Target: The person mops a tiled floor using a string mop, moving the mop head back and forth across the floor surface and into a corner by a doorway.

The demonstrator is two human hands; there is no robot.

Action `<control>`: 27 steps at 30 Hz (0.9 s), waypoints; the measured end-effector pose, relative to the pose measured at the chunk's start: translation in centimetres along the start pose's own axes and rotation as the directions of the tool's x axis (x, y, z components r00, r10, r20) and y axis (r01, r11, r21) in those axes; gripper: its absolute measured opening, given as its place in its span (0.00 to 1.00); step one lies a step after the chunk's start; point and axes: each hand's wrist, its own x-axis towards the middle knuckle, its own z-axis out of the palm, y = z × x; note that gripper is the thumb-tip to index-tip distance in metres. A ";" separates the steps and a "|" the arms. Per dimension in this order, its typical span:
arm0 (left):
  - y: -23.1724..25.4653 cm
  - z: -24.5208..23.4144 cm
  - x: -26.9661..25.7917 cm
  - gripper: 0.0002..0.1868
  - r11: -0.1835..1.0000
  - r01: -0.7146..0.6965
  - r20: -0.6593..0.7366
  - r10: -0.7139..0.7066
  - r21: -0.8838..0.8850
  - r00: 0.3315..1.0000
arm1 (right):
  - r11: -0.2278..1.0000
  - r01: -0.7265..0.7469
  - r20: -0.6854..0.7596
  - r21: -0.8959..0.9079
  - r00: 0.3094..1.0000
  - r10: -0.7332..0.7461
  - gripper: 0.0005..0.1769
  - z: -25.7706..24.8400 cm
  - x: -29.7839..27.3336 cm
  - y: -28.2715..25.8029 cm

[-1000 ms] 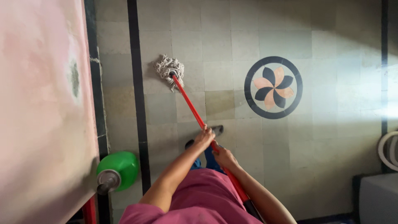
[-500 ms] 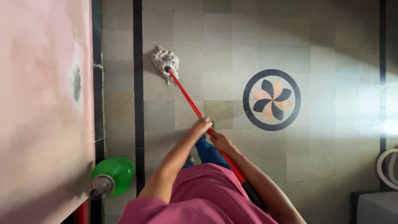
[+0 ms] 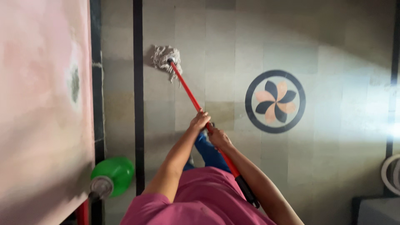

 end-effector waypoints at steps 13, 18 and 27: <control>7.8 0.8 2.1 0.10 0.955 -0.082 0.237 0.012 0.285 0.971 | 0.998 0.051 0.077 -0.043 0.996 -0.047 0.33 -5.5 -3.8 5.4; 2.6 2.2 6.2 0.10 0.978 0.079 0.097 -0.099 0.193 0.990 | 0.998 0.021 0.093 -0.064 0.996 -0.014 0.31 -7.1 -0.1 1.3; -1.6 -6.2 8.8 0.18 0.906 0.348 0.168 -0.392 0.239 0.904 | 0.986 0.162 0.116 -0.037 0.981 -0.157 0.33 -9.2 4.6 -4.8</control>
